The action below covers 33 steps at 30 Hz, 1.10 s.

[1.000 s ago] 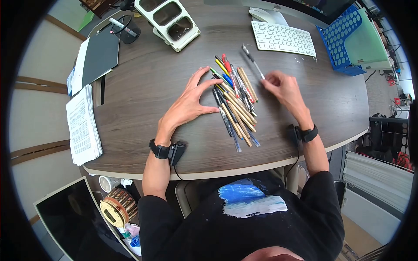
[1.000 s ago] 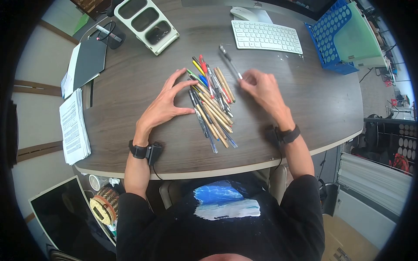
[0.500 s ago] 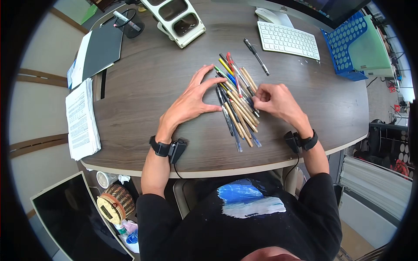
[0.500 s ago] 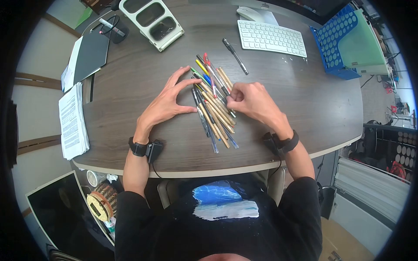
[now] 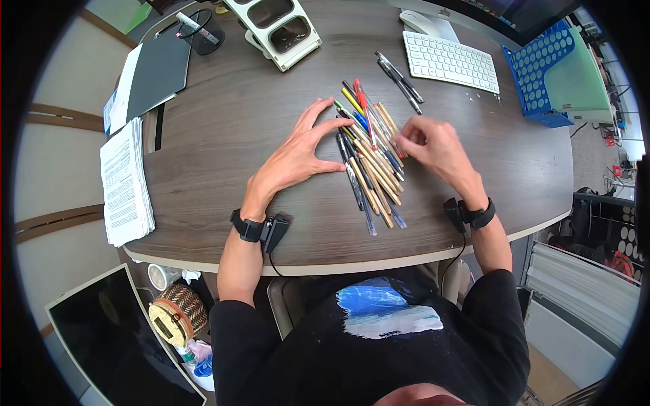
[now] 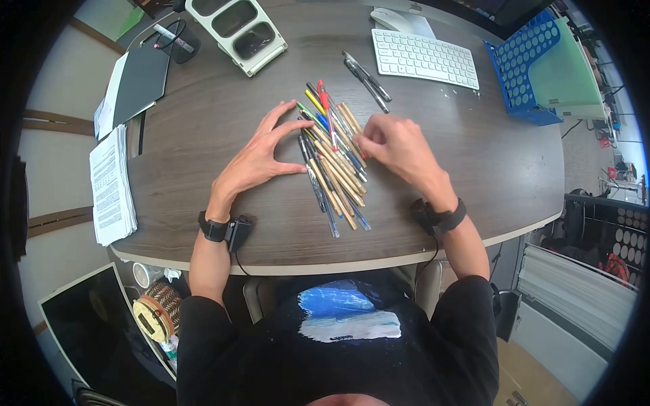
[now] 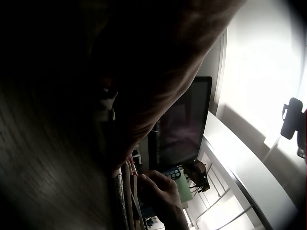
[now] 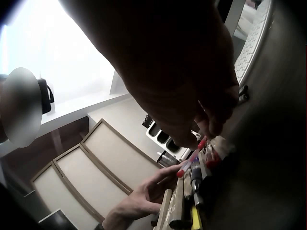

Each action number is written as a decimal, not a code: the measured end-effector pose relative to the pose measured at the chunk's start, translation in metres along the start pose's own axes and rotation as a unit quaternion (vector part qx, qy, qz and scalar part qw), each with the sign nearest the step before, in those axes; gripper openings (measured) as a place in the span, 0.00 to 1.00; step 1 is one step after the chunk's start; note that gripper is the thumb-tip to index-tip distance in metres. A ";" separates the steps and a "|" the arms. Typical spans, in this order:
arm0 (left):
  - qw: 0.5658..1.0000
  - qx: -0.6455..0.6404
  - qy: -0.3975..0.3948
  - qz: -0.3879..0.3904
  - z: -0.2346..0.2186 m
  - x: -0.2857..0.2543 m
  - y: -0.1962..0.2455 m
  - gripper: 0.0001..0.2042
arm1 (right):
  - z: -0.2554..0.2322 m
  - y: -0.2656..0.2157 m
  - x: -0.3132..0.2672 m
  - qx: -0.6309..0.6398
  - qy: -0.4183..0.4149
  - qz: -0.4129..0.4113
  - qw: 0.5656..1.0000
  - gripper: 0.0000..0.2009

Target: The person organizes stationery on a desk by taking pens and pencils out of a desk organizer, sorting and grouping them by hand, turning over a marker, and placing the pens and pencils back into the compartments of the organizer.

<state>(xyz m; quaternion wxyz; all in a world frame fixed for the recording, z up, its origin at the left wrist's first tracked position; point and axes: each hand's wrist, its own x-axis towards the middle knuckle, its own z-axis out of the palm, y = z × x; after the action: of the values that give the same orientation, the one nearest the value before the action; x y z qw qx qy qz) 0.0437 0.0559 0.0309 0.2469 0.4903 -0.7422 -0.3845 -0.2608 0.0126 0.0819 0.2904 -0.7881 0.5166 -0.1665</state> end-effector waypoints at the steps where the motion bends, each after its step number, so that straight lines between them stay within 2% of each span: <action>1: 1.000 0.001 0.000 0.000 0.000 0.000 0.000 0.42 | 0.004 -0.004 -0.001 -0.010 -0.032 0.014 0.999 0.14; 2: 1.000 0.001 0.000 0.000 0.000 0.000 0.000 0.42 | 0.006 -0.006 -0.002 -0.021 -0.064 0.027 0.997 0.14; 6: 1.000 0.000 0.002 0.000 0.000 0.000 -0.001 0.42 | -0.001 -0.014 -0.004 -0.013 -0.076 0.056 0.995 0.10; 13: 1.000 0.006 0.006 0.008 0.001 -0.001 -0.003 0.42 | -0.004 -0.007 -0.013 -0.041 -0.079 0.037 0.995 0.08; 16: 1.000 -0.008 0.007 0.014 0.001 -0.001 -0.004 0.41 | -0.019 -0.002 -0.007 -0.001 -0.047 0.067 0.997 0.10; 18: 1.000 -0.009 0.008 0.013 0.001 -0.002 -0.004 0.41 | -0.030 0.006 0.001 -0.025 0.041 0.088 0.995 0.11; 20: 1.000 -0.008 0.006 0.015 0.001 -0.001 -0.004 0.41 | -0.037 0.019 0.013 -0.047 0.053 0.102 0.992 0.11; 23: 1.000 -0.006 0.008 0.016 0.000 -0.002 -0.005 0.41 | -0.029 0.035 0.025 -0.106 0.159 -0.009 0.982 0.13; 26: 1.000 -0.010 0.006 0.009 0.000 -0.002 -0.003 0.41 | -0.014 0.018 0.022 -0.043 0.111 -0.013 0.993 0.15; 28: 1.000 -0.007 0.003 0.011 -0.001 -0.001 -0.001 0.41 | 0.003 0.003 0.019 -0.009 0.037 -0.021 0.999 0.17; 30: 1.000 0.000 0.002 0.014 0.000 -0.001 -0.002 0.41 | 0.013 -0.015 0.020 -0.016 -0.015 0.000 1.000 0.16; 33: 1.000 0.000 0.008 0.015 -0.001 -0.002 -0.002 0.41 | 0.021 -0.016 0.025 -0.029 -0.040 0.029 0.998 0.15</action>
<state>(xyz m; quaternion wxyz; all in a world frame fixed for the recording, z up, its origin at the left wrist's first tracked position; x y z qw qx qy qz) 0.0461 0.0569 0.0297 0.2580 0.4823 -0.7474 -0.3771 -0.2270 0.0003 0.0742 0.2922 -0.7867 0.5323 -0.1113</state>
